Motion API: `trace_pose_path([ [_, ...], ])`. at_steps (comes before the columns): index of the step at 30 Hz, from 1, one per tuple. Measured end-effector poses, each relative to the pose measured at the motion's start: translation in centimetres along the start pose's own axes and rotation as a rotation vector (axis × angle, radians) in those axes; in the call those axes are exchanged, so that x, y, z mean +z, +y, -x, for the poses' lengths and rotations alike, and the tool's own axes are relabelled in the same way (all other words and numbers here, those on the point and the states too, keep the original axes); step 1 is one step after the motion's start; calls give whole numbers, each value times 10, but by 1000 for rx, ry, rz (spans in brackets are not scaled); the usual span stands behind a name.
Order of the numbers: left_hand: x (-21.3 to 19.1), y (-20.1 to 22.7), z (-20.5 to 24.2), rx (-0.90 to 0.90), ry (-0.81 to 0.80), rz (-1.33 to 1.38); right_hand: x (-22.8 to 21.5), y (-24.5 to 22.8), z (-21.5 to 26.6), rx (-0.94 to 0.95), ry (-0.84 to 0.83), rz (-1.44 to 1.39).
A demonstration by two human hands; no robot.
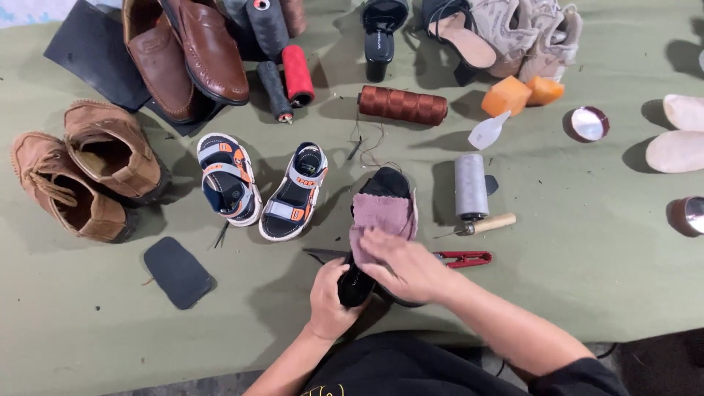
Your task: The person wipes a black high-heeled shoe with a cloth, then uses a red utility knife to scrape the sole of a child's sneaker. The person handles the shoes and tools on a table covered with various shoe repair supplies.
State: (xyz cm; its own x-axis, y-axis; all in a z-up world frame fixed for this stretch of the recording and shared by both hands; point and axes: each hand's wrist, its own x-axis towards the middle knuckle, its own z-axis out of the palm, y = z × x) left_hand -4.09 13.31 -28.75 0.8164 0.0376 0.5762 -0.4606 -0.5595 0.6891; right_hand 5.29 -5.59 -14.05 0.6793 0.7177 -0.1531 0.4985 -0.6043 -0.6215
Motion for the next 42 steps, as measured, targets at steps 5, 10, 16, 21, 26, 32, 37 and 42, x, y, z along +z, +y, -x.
trace_pose_path([
  [5, 0, 4, -8, 115, -18, -50, 18, 24, -50, 117, 72, 136],
  [10, 0, 1, -10, 106, 11, -75, 34, 28, -74, 198, 195, 300],
  [16, -13, 23, -21, -194, -28, 79, 10, -15, -24, -62, 175, 139],
  [21, 6, -16, 14, -453, -178, 14, 16, -16, -1, -126, 60, 26],
  [26, -13, 20, -19, -356, -105, 291, 12, 20, -55, -44, 186, -12],
  [32, -12, 23, -21, -292, -57, 254, 46, 35, -68, 68, 291, 98],
  [37, -8, 15, -16, -205, -68, 217, 38, 15, -53, 114, 202, 57],
  [42, -5, 1, -6, -258, -83, 258, 34, 5, -38, 47, 117, 161],
])
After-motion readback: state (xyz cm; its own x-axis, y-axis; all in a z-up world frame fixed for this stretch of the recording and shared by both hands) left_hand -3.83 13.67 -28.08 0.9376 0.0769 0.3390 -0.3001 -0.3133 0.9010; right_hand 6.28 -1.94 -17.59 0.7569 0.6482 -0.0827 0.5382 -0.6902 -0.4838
